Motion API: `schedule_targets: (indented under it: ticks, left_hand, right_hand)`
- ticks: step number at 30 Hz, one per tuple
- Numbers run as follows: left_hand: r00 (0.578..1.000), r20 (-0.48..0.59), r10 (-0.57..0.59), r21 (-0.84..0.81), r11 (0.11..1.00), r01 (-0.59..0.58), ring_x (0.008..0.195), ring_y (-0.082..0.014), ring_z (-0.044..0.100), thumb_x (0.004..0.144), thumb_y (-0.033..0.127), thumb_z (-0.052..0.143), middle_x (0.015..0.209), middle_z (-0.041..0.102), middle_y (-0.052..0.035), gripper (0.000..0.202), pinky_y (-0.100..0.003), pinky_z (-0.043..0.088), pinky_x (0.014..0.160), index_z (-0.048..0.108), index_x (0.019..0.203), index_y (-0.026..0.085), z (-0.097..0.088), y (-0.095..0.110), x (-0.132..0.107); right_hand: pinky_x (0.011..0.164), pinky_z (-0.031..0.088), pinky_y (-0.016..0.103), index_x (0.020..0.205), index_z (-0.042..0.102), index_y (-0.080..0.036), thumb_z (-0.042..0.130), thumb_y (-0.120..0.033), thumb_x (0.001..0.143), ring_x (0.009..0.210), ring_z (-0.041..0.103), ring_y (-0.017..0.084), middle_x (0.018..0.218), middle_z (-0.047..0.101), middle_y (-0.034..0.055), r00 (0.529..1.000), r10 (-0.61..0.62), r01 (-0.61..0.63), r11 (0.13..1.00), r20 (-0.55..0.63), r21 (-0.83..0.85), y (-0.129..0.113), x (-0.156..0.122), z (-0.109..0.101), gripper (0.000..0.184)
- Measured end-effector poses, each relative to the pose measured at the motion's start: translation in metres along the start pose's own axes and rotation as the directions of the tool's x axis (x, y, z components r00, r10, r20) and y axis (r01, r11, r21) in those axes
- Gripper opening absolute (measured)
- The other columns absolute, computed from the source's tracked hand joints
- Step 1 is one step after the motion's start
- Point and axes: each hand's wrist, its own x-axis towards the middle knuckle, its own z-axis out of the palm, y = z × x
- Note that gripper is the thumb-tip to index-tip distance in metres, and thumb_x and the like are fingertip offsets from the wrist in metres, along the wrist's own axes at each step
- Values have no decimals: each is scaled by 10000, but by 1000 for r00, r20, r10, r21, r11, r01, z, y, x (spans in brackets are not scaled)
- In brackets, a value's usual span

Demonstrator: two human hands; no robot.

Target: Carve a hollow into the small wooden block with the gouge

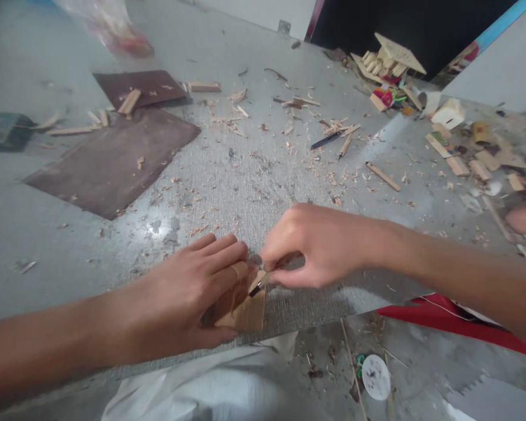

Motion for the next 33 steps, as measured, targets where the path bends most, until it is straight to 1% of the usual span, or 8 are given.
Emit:
schedule_targets:
  ticks: [4, 10, 13, 17, 19, 21, 27, 33]
  left_hand:
    - [1000, 5, -24, -62, 998, 24, 1016, -296, 595, 813, 370, 897, 1124, 674, -90, 394, -454, 478, 855, 700, 1073, 149, -1, -2, -1]
    - [990, -107, -97, -149, 986, 80, 1082, -317, 614, 748, 293, 838, 1161, 669, -103, 461, -493, 522, 930, 669, 1158, 167, 3, -4, -4]
    - [959, -218, -180, -289, 951, 113, 1039, -293, 653, 710, 270, 786, 1139, 690, -88, 506, -461, 553, 895, 633, 1185, 190, 2, -3, -6]
    - [889, -309, -338, -526, 839, 136, 1052, -267, 701, 783, 372, 790, 1198, 731, -69, 538, -428, 574, 912, 576, 1259, 237, -2, -3, -6]
    - [878, -343, -333, -505, 854, 126, 1102, -282, 704, 789, 350, 790, 1209, 738, -76, 516, -440, 561, 958, 571, 1243, 242, -2, -7, -3]
    - [886, -360, -292, -408, 904, 132, 1094, -298, 707, 763, 289, 780, 1172, 743, -81, 474, -445, 549, 946, 568, 1184, 240, -1, -11, -1]
    - [864, -431, -262, -314, 941, 128, 1086, -292, 682, 749, 292, 833, 1170, 708, -80, 523, -428, 523, 935, 532, 1171, 232, 3, -10, 0]
    - [771, -570, -285, -306, 944, 123, 1017, -266, 615, 815, 359, 829, 1095, 646, -66, 529, -412, 500, 888, 549, 1233, 195, 7, -3, 0]
  right_hand:
    - [560, 391, 258, 854, 810, -208, 759, -277, 986, 570, 558, 100, 683, 724, -29, 969, 202, -156, 947, -143, 282, 16, -16, 19, 157]
    - [516, 406, 272, 977, 855, -263, 757, -268, 989, 526, 555, 111, 708, 743, -33, 782, 396, -297, 916, -481, 270, -5, -71, 46, 99]
    - [608, 509, 309, 1089, 855, -305, 745, -297, 1013, 728, 708, 182, 917, 817, 12, 476, 436, -394, 882, -764, 258, -15, -91, 72, 134]
    - [589, 469, 309, 1182, 818, -311, 717, -315, 1037, 679, 619, 171, 815, 698, -6, 23, 370, -373, 865, -929, 335, -18, -85, 109, 177]
    - [588, 478, 297, 1200, 809, -300, 727, -320, 1026, 651, 593, 156, 770, 645, -20, -114, 330, -305, 886, -937, 349, -21, -69, 122, 194]
    - [573, 492, 291, 1257, 788, -293, 697, -300, 1040, 621, 583, 150, 744, 630, -28, -138, 323, -273, 896, -936, 349, -25, -50, 130, 236]
    - [479, 408, 271, 1417, 725, -371, 561, -314, 1125, 544, 458, 103, 1031, 723, 11, -21, 456, -168, 876, -890, 453, -40, 4, 139, 340]
    - [865, 554, 325, 1264, 755, -316, 663, -409, 1063, 1052, 694, 212, 1154, 723, 35, 116, 469, -97, 883, -876, 460, -48, 35, 136, 240]
